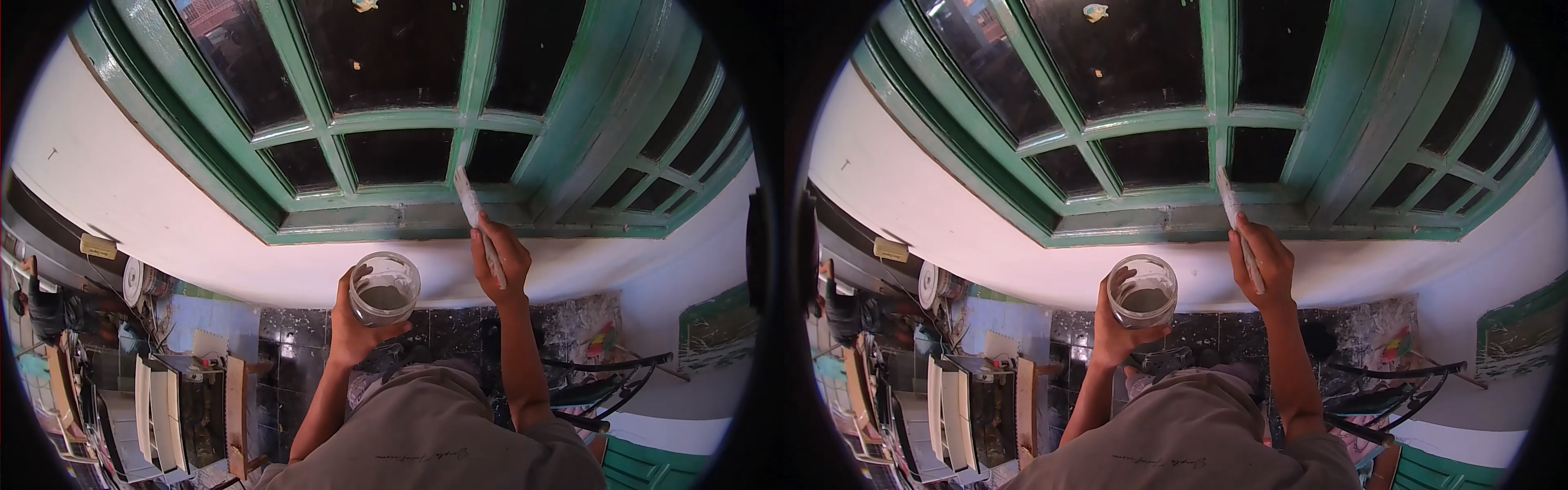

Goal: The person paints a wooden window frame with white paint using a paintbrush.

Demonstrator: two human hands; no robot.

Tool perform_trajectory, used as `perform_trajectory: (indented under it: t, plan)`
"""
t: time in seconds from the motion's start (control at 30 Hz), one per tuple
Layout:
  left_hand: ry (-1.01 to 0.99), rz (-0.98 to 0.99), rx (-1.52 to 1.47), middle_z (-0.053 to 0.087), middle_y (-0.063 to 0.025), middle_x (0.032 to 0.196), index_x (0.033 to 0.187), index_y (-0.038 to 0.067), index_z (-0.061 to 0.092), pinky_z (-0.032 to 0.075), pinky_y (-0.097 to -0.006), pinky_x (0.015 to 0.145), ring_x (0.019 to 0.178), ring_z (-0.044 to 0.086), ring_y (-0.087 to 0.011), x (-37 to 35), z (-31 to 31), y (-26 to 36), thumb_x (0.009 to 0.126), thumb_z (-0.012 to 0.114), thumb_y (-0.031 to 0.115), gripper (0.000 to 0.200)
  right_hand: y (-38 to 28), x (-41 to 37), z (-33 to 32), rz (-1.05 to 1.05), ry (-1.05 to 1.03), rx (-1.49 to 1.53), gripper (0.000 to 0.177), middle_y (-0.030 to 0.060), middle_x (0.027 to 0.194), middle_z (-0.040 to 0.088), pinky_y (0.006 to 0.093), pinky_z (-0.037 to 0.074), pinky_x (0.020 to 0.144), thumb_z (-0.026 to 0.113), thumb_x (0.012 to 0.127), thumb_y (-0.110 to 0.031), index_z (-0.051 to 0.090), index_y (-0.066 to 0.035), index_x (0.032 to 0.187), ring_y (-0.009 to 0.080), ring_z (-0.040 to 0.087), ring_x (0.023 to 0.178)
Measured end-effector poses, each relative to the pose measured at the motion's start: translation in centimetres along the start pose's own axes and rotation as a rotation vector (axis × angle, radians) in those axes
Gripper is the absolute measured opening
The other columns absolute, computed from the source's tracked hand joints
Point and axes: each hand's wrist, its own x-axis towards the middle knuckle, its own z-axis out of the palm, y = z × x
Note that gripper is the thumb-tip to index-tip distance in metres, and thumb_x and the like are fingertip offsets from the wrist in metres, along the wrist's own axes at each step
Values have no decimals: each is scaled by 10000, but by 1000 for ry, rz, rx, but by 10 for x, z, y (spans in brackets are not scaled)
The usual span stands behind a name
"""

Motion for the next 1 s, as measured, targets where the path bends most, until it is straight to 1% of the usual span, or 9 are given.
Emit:
perform_trajectory:
  t: [0.07, 0.17, 0.27, 0.37, 0.47, 0.57, 0.67, 0.77, 1.0]
  plan:
    - [-9, -3, 13, 611, -170, 1342, 1467, 16, 409, 511, -397, 1073, 1246, 618, -271, -2, -1, 0, 556, 1021, 131, 1104, 0, -5, -2, 52, -32, 14, 279, 161, 893, 730, 334, 578, 633, 734, 909, 22, 705, 28, 1187, 242, 734, 730]
    - [-25, -15, 8, 610, -173, 1342, 1466, 16, 409, 512, -398, 1071, 1244, 620, -271, -3, -2, 2, 555, 1021, 132, 1105, -3, -5, -7, 113, -83, 12, 248, 156, 940, 742, 308, 573, 684, 737, 922, 3, 717, 21, 1168, 214, 743, 784]
    - [-26, -37, -24, 588, -164, 1362, 1461, 9, 411, 501, -403, 1086, 1262, 604, -274, -6, -3, 1, 545, 1021, 115, 1106, 1, 0, -6, 74, -77, 55, 260, 155, 878, 724, 332, 562, 613, 731, 913, 17, 709, 18, 1172, 231, 724, 705]
    - [-17, -79, -70, 547, -150, 1395, 1450, 2, 416, 478, -412, 1115, 1298, 574, -279, -8, -6, 8, 525, 1018, 74, 1107, -4, 11, -8, 21, -47, 52, 279, 159, 885, 725, 331, 561, 616, 730, 909, 29, 712, 20, 1187, 235, 723, 709]
    - [-4, -60, -46, 569, -154, 1372, 1453, 1, 411, 490, -407, 1097, 1277, 590, -272, -12, -9, 8, 538, 1016, 85, 1100, -8, 24, -11, -47, -3, 3, 277, 151, 938, 739, 294, 564, 686, 720, 927, 38, 715, 31, 1204, 191, 727, 774]
    - [2, -27, -26, 607, -159, 1343, 1467, 4, 400, 510, -399, 1070, 1244, 618, -262, -15, -13, 0, 563, 1021, 123, 1103, -11, 30, -13, -62, 53, 35, 304, 155, 948, 741, 297, 569, 698, 719, 927, 43, 711, 37, 1230, 192, 727, 790]
    - [17, -31, -44, 594, -162, 1360, 1468, 3, 401, 508, -398, 1073, 1253, 612, -263, -17, -16, 0, 558, 1022, 119, 1107, -11, 24, -10, -31, 119, 45, 363, 189, 964, 744, 339, 595, 685, 753, 882, 56, 710, 33, 1242, 259, 752, 808]
    - [34, -25, -15, 579, -163, 1376, 1468, 2, 401, 506, -399, 1075, 1262, 606, -266, -21, -17, 5, 556, 1023, 115, 1109, -10, 21, -2, -131, 110, -31, 368, 189, 981, 745, 338, 603, 696, 748, 889, 50, 703, 32, 1253, 266, 757, 824]
    - [48, -18, -46, 573, -161, 1378, 1465, -3, 402, 505, -398, 1074, 1265, 603, -272, -25, -23, 2, 556, 1021, 107, 1104, 5, -27, 11, 28, -47, -2, 333, 157, 945, 735, 348, 585, 652, 739, 913, 18, 702, 7, 1244, 252, 744, 770]
